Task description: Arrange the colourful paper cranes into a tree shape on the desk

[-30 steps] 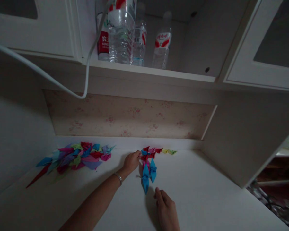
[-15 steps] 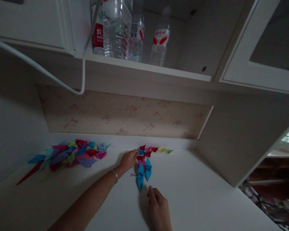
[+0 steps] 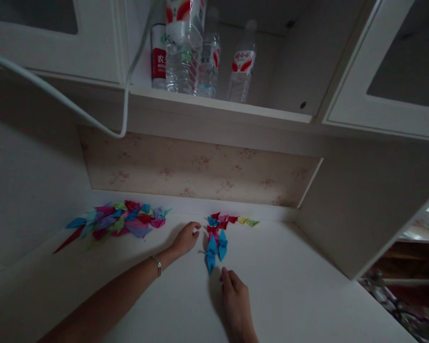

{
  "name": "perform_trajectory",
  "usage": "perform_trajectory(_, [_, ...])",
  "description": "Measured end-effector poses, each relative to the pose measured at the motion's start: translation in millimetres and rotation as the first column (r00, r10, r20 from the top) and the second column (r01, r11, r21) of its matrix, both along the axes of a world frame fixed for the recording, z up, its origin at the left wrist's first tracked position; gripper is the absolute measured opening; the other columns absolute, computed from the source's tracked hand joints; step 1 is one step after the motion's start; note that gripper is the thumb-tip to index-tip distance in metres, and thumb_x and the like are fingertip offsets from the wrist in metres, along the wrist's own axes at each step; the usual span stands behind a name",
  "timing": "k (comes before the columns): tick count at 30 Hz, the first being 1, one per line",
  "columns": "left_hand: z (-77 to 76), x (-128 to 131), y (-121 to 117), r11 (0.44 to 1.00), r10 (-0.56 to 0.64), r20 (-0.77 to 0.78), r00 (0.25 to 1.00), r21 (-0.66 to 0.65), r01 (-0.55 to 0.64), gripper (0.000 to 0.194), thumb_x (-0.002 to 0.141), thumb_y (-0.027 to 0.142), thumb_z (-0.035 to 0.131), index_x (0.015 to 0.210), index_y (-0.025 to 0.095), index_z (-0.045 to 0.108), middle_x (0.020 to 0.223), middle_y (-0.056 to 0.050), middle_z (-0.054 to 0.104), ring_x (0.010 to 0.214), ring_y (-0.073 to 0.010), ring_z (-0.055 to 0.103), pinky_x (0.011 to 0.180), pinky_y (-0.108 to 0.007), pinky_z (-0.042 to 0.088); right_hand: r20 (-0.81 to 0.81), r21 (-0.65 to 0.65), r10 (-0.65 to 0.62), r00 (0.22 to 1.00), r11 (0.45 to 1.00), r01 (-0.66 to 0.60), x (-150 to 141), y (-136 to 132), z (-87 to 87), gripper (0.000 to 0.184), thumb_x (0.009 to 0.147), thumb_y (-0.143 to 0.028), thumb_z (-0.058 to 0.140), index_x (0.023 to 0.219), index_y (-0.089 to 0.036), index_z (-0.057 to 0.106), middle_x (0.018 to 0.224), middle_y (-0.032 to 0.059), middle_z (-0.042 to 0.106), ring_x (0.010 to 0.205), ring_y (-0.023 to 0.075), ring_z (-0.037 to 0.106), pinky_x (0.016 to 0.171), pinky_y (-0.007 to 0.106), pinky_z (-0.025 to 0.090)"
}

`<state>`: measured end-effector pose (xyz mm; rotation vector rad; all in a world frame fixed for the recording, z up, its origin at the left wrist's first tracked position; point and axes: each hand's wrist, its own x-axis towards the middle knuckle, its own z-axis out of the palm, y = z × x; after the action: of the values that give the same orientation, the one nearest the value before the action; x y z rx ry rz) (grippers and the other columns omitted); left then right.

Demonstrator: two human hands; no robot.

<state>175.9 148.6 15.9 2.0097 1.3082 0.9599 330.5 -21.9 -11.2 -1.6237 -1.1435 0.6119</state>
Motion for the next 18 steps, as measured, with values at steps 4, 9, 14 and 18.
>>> perform_trajectory(4, [-6.3,-24.5,-47.1,0.994,0.017,0.068,0.998,-0.111,-0.009,0.025,0.078,0.012,0.049,0.101,0.016,0.059,0.101,-0.007,0.064,0.077,-0.0140,0.062,0.070,-0.026,0.049,0.005,-0.053,0.071,0.997,0.996,-0.071,1.1,-2.6,4.1,0.048,0.087,-0.058,0.036,0.065,-0.021,0.057,0.052,-0.0020,0.050,0.052,0.0149,0.045,0.051,0.024,0.034])
perform_trajectory(9, [-7.9,-69.8,-123.9,0.952,-0.035,0.169,0.985,-0.293,0.085,0.019,0.077,0.025,0.051,0.093,0.017,0.058,0.075,0.003,0.055,0.052,-0.0089,0.050,0.048,-0.021,0.038,0.032,-0.064,0.101,0.994,0.993,-0.098,1.4,-5.9,5.7,0.049,0.086,-0.061,0.035,0.067,-0.021,0.058,0.056,-0.0005,0.055,0.055,0.0163,0.048,0.053,0.025,0.035])
perform_trajectory(14, [-7.2,-122.9,-171.0,0.864,0.069,0.346,0.936,-0.490,0.118,0.024,0.074,0.038,0.049,0.090,0.021,0.053,0.066,0.008,0.043,0.040,-0.0053,0.032,0.040,-0.020,0.024,0.077,-0.083,0.128,0.989,0.989,-0.122,-1.2,-9.6,8.0,0.050,0.082,-0.064,0.041,0.067,-0.021,0.060,0.058,0.0005,0.057,0.057,0.0166,0.050,0.057,0.025,0.038])
perform_trajectory(18, [-9.8,-142.0,-175.8,0.851,0.190,0.365,0.911,-0.524,0.032,0.019,0.068,0.033,0.048,0.083,0.022,0.052,0.069,0.007,0.045,0.043,-0.0059,0.029,0.042,-0.021,0.020,0.102,-0.097,0.141,0.985,0.987,-0.131,-2.3,-9.9,6.8,0.049,0.081,-0.064,0.044,0.065,-0.021,0.060,0.057,0.0000,0.056,0.058,0.0162,0.049,0.057,0.025,0.038])
